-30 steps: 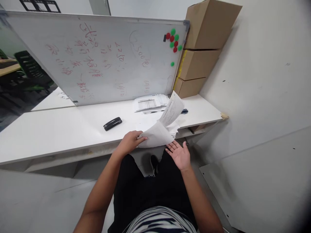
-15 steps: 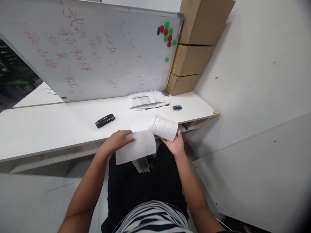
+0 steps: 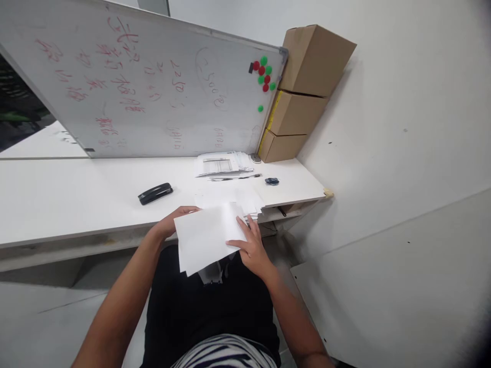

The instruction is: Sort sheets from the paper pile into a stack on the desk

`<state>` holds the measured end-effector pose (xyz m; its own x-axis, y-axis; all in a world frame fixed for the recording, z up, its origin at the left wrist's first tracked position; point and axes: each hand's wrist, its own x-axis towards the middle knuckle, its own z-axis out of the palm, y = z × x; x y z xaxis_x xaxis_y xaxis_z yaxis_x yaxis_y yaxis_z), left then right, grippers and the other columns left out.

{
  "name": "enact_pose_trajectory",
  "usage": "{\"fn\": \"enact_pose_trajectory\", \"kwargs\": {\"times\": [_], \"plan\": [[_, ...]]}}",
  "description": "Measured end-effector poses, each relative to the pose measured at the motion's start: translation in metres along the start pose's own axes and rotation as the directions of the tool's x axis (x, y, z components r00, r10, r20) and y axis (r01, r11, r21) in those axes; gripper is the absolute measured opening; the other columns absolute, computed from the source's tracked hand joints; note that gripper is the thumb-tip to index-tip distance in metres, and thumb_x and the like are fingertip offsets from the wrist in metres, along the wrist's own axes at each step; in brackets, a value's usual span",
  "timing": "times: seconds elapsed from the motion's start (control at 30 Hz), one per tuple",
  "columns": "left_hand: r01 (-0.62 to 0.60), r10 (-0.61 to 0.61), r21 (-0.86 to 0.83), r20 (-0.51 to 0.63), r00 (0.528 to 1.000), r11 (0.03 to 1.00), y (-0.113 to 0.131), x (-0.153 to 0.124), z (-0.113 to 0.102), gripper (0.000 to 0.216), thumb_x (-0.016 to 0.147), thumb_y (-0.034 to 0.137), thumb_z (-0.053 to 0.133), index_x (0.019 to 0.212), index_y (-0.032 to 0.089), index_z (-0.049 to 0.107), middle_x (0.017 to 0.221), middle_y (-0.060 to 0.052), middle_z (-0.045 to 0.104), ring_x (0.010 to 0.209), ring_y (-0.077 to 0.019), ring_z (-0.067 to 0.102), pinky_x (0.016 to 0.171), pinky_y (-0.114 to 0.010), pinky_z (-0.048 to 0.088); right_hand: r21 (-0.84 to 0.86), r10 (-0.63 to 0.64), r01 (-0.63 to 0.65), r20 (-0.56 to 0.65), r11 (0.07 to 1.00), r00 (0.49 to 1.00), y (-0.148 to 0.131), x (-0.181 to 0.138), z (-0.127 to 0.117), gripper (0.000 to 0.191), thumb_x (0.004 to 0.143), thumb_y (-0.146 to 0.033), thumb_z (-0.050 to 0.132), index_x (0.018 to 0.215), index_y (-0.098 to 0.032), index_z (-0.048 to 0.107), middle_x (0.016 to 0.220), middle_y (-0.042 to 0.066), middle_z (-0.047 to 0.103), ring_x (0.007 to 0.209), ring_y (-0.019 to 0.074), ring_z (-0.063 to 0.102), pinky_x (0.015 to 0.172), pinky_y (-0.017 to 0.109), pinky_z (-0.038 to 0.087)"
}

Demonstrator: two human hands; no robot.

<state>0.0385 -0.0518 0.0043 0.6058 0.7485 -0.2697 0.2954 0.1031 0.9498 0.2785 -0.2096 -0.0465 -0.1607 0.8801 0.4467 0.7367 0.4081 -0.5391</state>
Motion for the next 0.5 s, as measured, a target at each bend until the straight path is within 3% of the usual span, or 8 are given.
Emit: {"fn": "enact_pose_trajectory", "kwargs": {"times": [0.13,0.3,0.37,0.5], "plan": [[-0.013,0.013,-0.001,0.155,0.988,1.000,0.011,-0.015,0.003,0.040,0.074,0.056,0.063,0.081,0.017,0.071,0.078,-0.006,0.069,0.064,-0.0173,0.061,0.058,-0.027,0.048,0.061,0.052,-0.061,0.137,0.996,0.989,-0.013,-0.017,-0.010,0.046,0.087,-0.015,0.049,0.127,-0.034,0.060,0.159,-0.005,0.012,0.146,0.0331,-0.002,0.114,0.064,0.007],[-0.205,0.168,0.082,0.325,0.931,0.975,0.035,-0.036,0.018,0.028,0.077,0.045,0.065,0.076,0.019,0.074,0.099,-0.009,0.070,0.089,-0.0222,0.065,0.079,-0.032,0.051,0.277,0.193,-0.179,-0.021,0.944,0.981,-0.016,-0.028,-0.021,0.059,0.088,-0.033,0.058,0.143,-0.038,0.039,0.159,-0.003,0.015,0.147,0.0295,0.002,0.116,0.057,0.012],[-0.248,0.190,0.092,0.412,0.891,0.964,0.043,-0.042,0.026,0.023,0.075,0.042,0.068,0.071,0.019,0.074,0.097,-0.008,0.072,0.091,-0.0225,0.065,0.084,-0.033,0.050,0.424,0.260,-0.235,-0.003,0.875,0.966,-0.010,-0.023,-0.019,0.072,0.086,-0.036,0.062,0.148,-0.038,0.026,0.159,-0.001,0.015,0.147,0.0264,0.006,0.117,0.052,0.014],[-0.245,0.136,0.113,0.581,0.802,0.963,0.048,-0.053,0.044,0.017,0.076,0.040,0.069,0.077,0.025,0.076,0.101,-0.006,0.072,0.095,-0.0234,0.065,0.087,-0.035,0.049,0.703,0.205,-0.313,0.237,0.639,0.950,0.002,-0.014,-0.005,0.100,0.074,-0.036,0.076,0.151,-0.034,0.012,0.156,0.007,0.026,0.143,0.0242,0.026,0.114,0.047,0.024]]}}
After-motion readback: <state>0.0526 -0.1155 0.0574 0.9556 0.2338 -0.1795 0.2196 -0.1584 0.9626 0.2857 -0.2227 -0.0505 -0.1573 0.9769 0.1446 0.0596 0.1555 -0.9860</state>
